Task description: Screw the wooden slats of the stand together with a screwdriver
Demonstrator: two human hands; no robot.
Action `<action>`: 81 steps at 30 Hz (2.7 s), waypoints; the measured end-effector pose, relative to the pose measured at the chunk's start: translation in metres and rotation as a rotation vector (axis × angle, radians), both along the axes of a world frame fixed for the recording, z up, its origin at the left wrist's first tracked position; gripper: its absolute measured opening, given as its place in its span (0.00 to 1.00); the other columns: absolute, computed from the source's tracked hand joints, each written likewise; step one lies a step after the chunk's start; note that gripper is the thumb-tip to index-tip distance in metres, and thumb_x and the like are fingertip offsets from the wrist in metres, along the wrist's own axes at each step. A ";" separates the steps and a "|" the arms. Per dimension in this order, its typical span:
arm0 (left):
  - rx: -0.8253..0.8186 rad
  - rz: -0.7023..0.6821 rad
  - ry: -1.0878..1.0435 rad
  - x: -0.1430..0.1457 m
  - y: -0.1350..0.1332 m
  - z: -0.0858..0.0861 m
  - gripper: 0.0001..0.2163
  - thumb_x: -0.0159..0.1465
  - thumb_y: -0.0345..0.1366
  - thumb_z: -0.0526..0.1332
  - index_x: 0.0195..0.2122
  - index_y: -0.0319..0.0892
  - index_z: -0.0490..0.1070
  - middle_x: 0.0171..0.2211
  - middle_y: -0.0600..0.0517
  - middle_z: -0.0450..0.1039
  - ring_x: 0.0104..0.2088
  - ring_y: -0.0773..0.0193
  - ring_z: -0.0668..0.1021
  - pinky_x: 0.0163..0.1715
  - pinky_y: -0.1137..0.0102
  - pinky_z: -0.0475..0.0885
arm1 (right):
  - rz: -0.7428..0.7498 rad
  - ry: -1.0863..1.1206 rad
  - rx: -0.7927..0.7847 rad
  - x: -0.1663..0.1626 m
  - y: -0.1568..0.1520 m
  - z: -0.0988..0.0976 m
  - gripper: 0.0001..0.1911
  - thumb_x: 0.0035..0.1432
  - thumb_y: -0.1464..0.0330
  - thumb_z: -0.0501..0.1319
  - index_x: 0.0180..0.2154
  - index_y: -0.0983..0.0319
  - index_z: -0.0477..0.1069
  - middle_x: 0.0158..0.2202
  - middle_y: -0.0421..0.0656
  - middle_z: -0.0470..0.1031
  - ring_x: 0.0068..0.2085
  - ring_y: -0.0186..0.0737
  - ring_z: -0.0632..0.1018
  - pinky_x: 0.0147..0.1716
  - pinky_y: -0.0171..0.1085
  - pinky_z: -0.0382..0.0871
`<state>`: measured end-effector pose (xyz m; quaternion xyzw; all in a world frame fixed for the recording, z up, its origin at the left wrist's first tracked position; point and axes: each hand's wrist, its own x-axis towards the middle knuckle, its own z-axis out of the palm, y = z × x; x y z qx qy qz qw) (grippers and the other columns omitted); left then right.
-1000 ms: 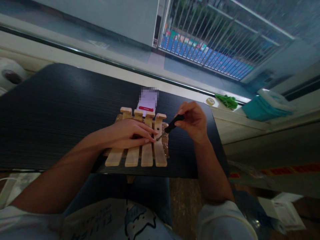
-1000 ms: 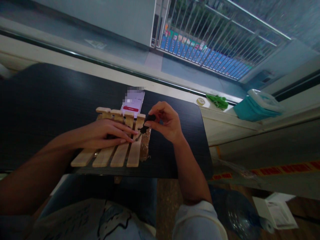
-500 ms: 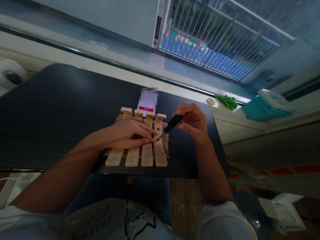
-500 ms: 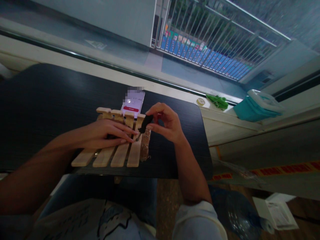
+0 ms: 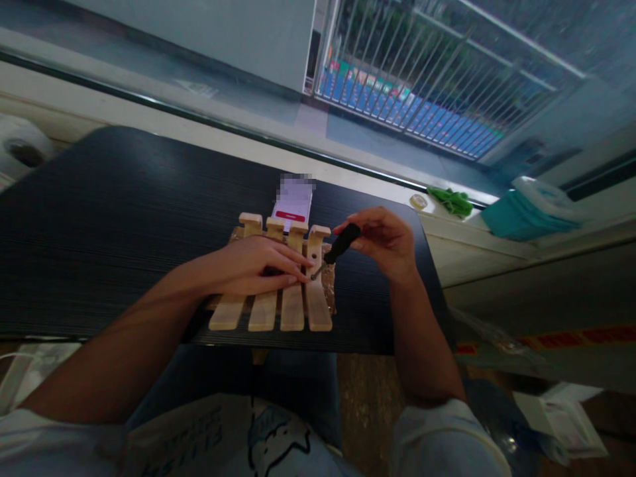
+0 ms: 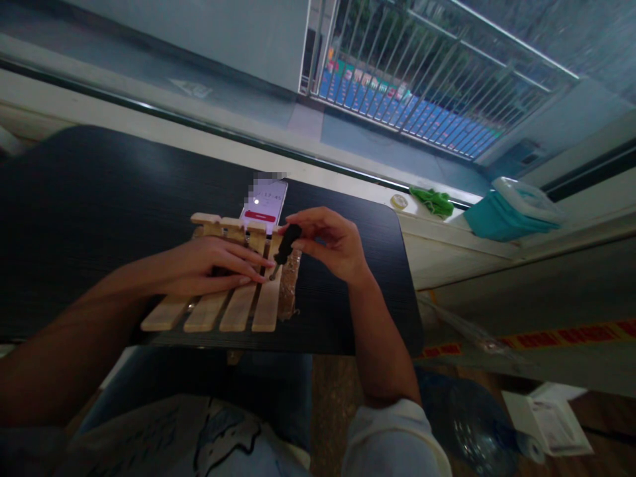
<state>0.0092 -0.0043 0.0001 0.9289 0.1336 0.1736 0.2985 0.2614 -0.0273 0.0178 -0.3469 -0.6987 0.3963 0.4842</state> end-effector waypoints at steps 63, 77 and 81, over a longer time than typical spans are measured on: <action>0.010 -0.014 0.009 0.000 0.000 0.002 0.12 0.66 0.31 0.57 0.42 0.44 0.81 0.51 0.48 0.78 0.49 0.61 0.80 0.49 0.69 0.73 | -0.013 -0.035 0.083 0.003 0.002 -0.006 0.14 0.51 0.59 0.68 0.41 0.53 0.76 0.34 0.37 0.77 0.31 0.33 0.76 0.32 0.38 0.74; 0.005 -0.014 -0.009 0.001 0.000 0.000 0.12 0.66 0.30 0.57 0.42 0.43 0.81 0.51 0.48 0.78 0.48 0.61 0.80 0.49 0.71 0.72 | -0.042 0.036 0.073 -0.004 0.003 -0.001 0.16 0.45 0.58 0.72 0.34 0.55 0.72 0.29 0.35 0.69 0.26 0.30 0.69 0.24 0.34 0.65; -0.005 -0.012 -0.015 0.001 0.000 0.000 0.11 0.65 0.30 0.58 0.41 0.43 0.81 0.51 0.47 0.78 0.48 0.59 0.81 0.48 0.69 0.73 | -0.021 0.064 0.130 -0.005 0.004 -0.002 0.13 0.47 0.61 0.71 0.35 0.54 0.72 0.30 0.34 0.69 0.27 0.30 0.70 0.23 0.34 0.65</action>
